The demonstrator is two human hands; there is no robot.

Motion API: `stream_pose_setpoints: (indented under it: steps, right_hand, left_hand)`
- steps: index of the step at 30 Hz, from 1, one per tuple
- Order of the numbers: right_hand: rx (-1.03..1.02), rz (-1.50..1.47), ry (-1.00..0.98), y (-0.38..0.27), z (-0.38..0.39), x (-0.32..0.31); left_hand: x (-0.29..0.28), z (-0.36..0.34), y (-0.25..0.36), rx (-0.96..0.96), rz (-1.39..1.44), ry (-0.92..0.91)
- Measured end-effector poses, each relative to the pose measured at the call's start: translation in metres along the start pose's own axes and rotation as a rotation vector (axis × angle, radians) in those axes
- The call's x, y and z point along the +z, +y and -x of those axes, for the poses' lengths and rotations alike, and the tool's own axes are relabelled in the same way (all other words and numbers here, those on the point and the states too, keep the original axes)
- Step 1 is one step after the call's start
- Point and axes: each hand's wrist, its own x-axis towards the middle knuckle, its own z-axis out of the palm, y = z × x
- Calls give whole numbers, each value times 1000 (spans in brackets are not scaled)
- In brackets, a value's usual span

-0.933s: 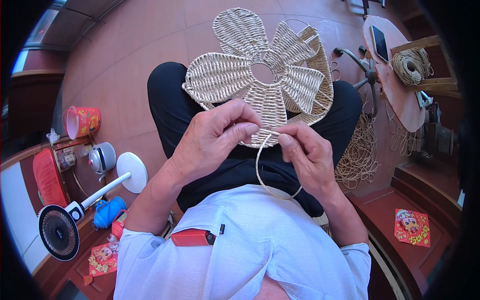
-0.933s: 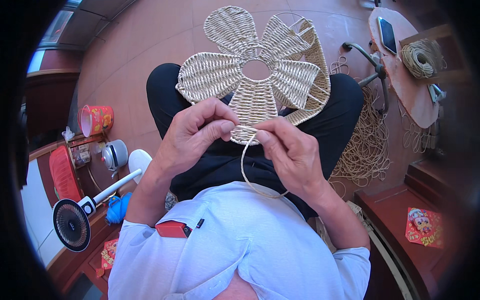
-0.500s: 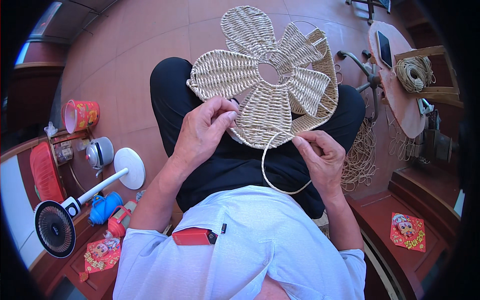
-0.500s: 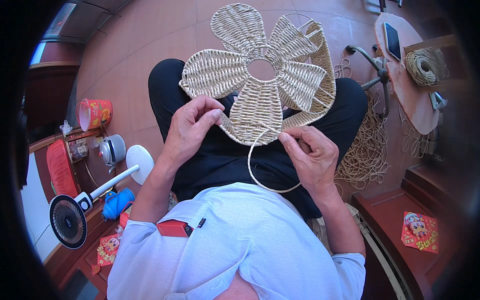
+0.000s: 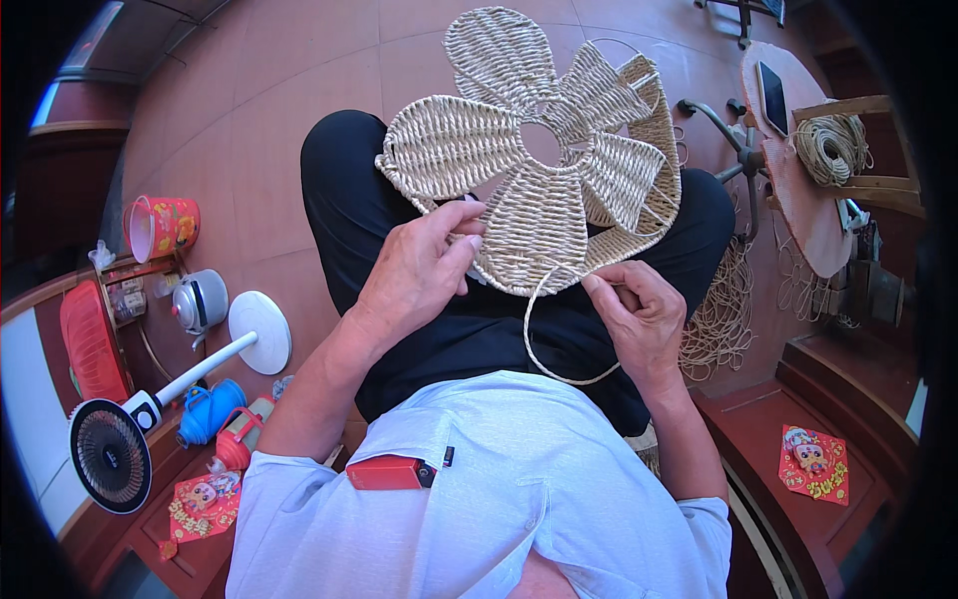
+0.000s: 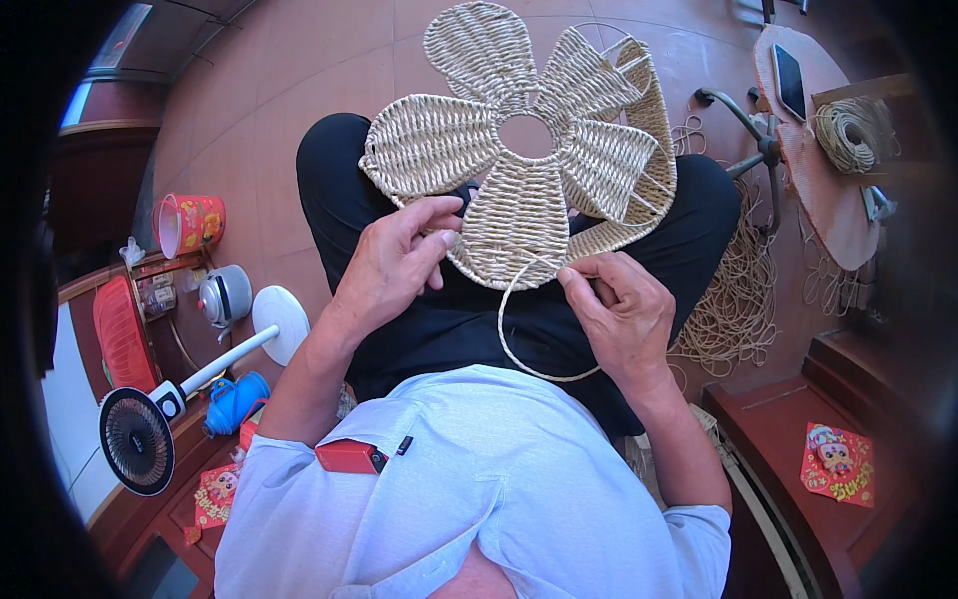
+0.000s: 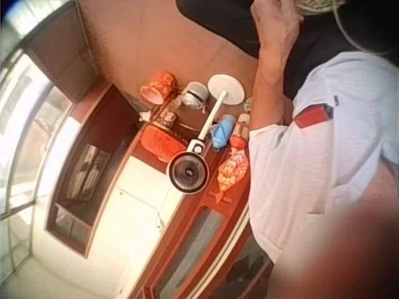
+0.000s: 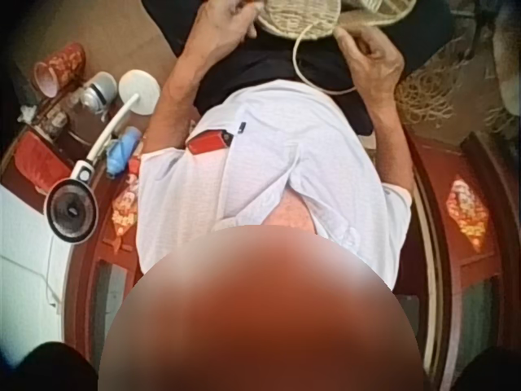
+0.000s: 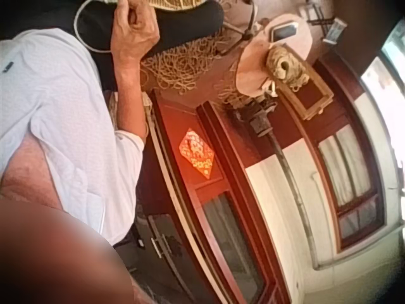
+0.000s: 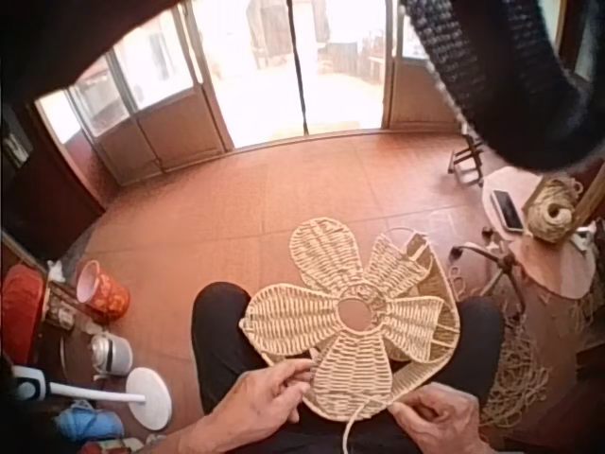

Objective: Weaving a flower-shaped decorative straw object by hand.

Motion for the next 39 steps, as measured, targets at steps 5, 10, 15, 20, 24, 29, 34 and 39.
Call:
stream_pose_setpoints:
  steps: [5,10,15,20,24,29,34,39]
  right_hand:
    - [59,136,-76,4,-6,8]
    - [124,135,-105,12,-12,16]
    - [115,131,-117,9,-14,16]
    - [11,136,-102,8,-14,19]
    - [3,151,-113,7,-15,20]
    - [-32,181,-129,7,-17,20]
    - [-74,160,-87,11,-17,25]
    - [-113,191,-88,10,-18,26]
  left_hand:
    - [6,-14,-5,-135,370,-260]
    - [3,-32,-3,-232,445,-438]
    - [5,-33,-6,-261,422,-407]
    - [6,-29,2,-276,381,-404]
    - [5,-30,0,-289,428,-437]
    - [9,-28,-7,-293,439,-367]
    - [12,-25,-5,-228,372,-293]
    - [12,-29,-5,-253,392,-302]
